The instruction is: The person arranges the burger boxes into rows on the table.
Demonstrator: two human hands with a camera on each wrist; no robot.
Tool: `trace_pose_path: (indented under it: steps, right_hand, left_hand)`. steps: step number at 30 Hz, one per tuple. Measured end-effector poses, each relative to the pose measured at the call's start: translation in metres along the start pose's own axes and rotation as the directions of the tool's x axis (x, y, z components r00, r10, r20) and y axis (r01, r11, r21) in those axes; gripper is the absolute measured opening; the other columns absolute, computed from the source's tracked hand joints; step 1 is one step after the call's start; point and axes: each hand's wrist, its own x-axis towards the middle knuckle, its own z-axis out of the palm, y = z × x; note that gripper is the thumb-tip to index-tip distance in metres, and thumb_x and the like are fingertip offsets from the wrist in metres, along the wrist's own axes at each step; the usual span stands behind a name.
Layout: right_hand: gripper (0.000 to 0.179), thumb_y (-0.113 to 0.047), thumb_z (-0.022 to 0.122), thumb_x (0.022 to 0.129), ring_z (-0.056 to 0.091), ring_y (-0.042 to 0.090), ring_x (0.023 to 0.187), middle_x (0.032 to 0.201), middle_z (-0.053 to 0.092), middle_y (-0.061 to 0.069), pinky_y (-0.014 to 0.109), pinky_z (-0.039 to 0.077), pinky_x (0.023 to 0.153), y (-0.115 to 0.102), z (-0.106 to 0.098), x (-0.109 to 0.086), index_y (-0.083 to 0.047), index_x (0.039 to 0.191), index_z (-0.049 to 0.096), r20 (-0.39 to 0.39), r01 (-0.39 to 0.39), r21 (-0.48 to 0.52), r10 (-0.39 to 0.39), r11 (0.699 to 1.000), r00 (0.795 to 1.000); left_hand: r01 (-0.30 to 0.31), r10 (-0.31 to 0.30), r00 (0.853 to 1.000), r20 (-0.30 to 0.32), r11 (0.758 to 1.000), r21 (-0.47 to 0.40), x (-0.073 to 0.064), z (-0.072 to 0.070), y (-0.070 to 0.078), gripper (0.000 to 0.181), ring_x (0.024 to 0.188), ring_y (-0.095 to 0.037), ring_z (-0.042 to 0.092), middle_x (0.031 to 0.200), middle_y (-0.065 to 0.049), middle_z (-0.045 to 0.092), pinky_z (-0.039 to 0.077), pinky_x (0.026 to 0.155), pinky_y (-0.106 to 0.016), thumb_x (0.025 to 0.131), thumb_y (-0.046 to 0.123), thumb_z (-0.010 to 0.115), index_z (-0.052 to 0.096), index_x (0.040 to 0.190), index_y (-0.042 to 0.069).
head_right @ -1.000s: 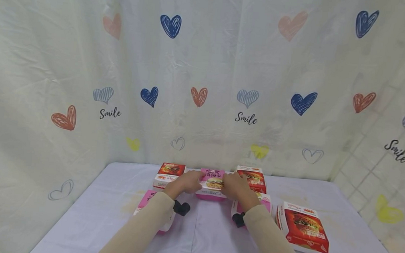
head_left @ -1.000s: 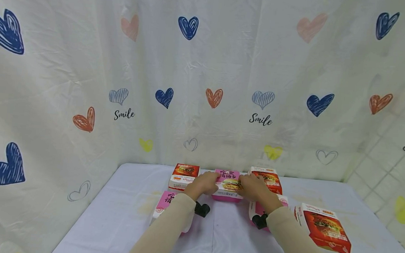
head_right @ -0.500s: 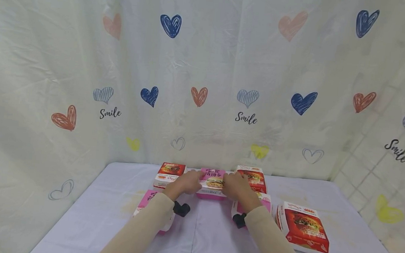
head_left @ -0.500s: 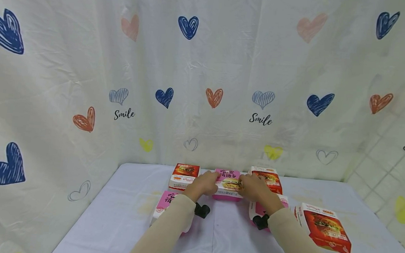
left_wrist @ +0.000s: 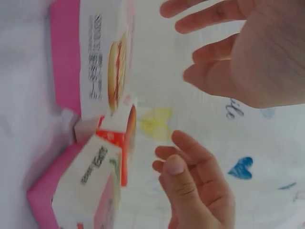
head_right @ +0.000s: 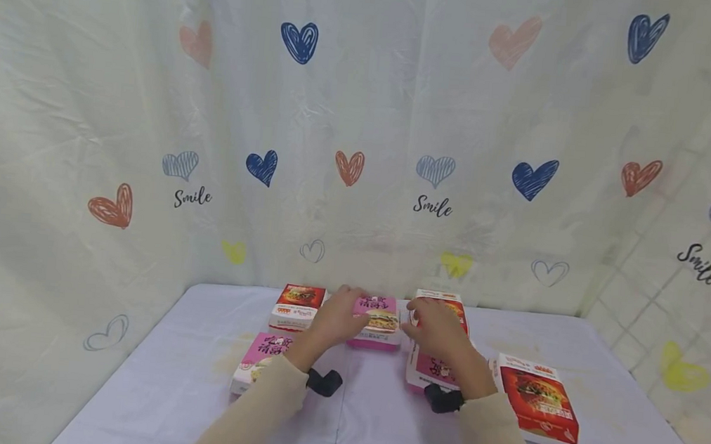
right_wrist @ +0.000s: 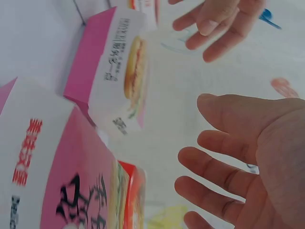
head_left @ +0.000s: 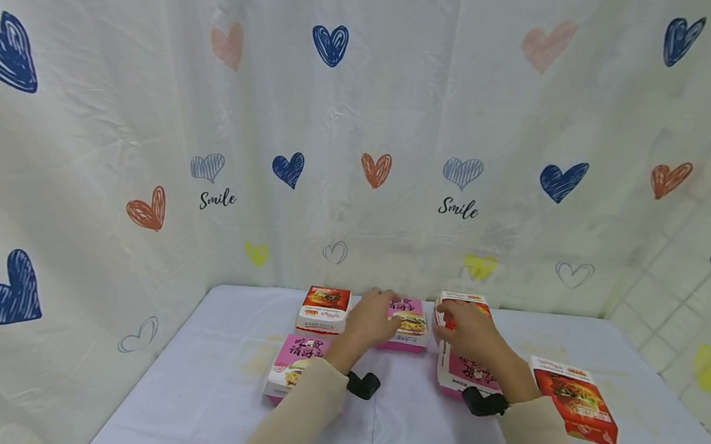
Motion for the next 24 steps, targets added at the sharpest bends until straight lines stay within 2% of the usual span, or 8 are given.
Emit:
trace_pose_path:
  steps: [2,5,10,17,24]
  right_hand:
    - [0.043,-0.025,0.071,0.096,0.061,0.039,0.113,0.120,0.069,0.019,0.059,0.051,0.094,0.003,-0.006,-0.009,0.000,0.130,0.062,-0.019,-0.018,0.048,0.019,0.999,1.000]
    - [0.046,-0.027,0.071,0.096,0.058,0.043,0.119,0.127,0.065,0.023,0.062,0.050,0.096,0.012,-0.011,-0.021,0.001,0.132,0.061,-0.045,-0.053,0.108,0.059,0.993,0.997]
    - [0.054,-0.033,0.070,0.097,0.049,0.051,0.128,0.139,0.055,0.030,0.071,0.044,0.099,0.027,-0.011,-0.036,-0.001,0.137,0.058,-0.029,-0.131,0.133,0.136,0.982,0.990]
    - [0.059,-0.031,0.071,0.095,0.052,0.048,0.119,0.134,0.054,0.033,0.069,0.046,0.096,0.036,-0.009,-0.048,0.002,0.141,0.053,0.044,-0.174,0.077,0.171,0.982,0.984]
    - [0.068,-0.032,0.076,0.091,0.051,0.049,0.118,0.135,0.053,0.035,0.072,0.045,0.096,0.039,-0.014,-0.053,0.003,0.142,0.051,0.114,-0.206,0.006,0.204,0.979,0.972]
  left_hand:
    - [-0.023,0.020,0.998,-0.054,0.998,-0.058,-0.006,0.006,0.006,0.036,0.111,-0.022,0.065,0.126,-0.006,0.067,0.056,0.089,-0.042,0.094,0.025,0.068,0.067,0.130,0.018]
    - [-0.042,0.029,0.996,-0.088,0.987,-0.157,-0.017,0.020,0.014,0.027,0.103,-0.016,0.067,0.117,-0.001,0.071,0.057,0.084,-0.035,0.096,0.026,0.069,0.069,0.121,0.018]
    - [-0.017,0.005,0.999,-0.041,0.953,-0.303,-0.033,0.044,0.023,0.019,0.091,-0.005,0.061,0.107,0.006,0.070,0.055,0.078,-0.024,0.096,0.029,0.070,0.071,0.113,0.022]
    - [0.012,0.007,0.998,0.066,0.957,-0.290,-0.044,0.065,0.030,0.025,0.088,-0.004,0.057,0.108,0.006,0.069,0.051,0.075,-0.024,0.095,0.035,0.072,0.070,0.117,0.025]
    - [0.036,0.006,0.984,0.179,0.972,-0.233,-0.052,0.071,0.038,0.040,0.100,-0.006,0.062,0.121,0.008,0.067,0.055,0.080,-0.031,0.092,0.046,0.073,0.064,0.129,0.032]
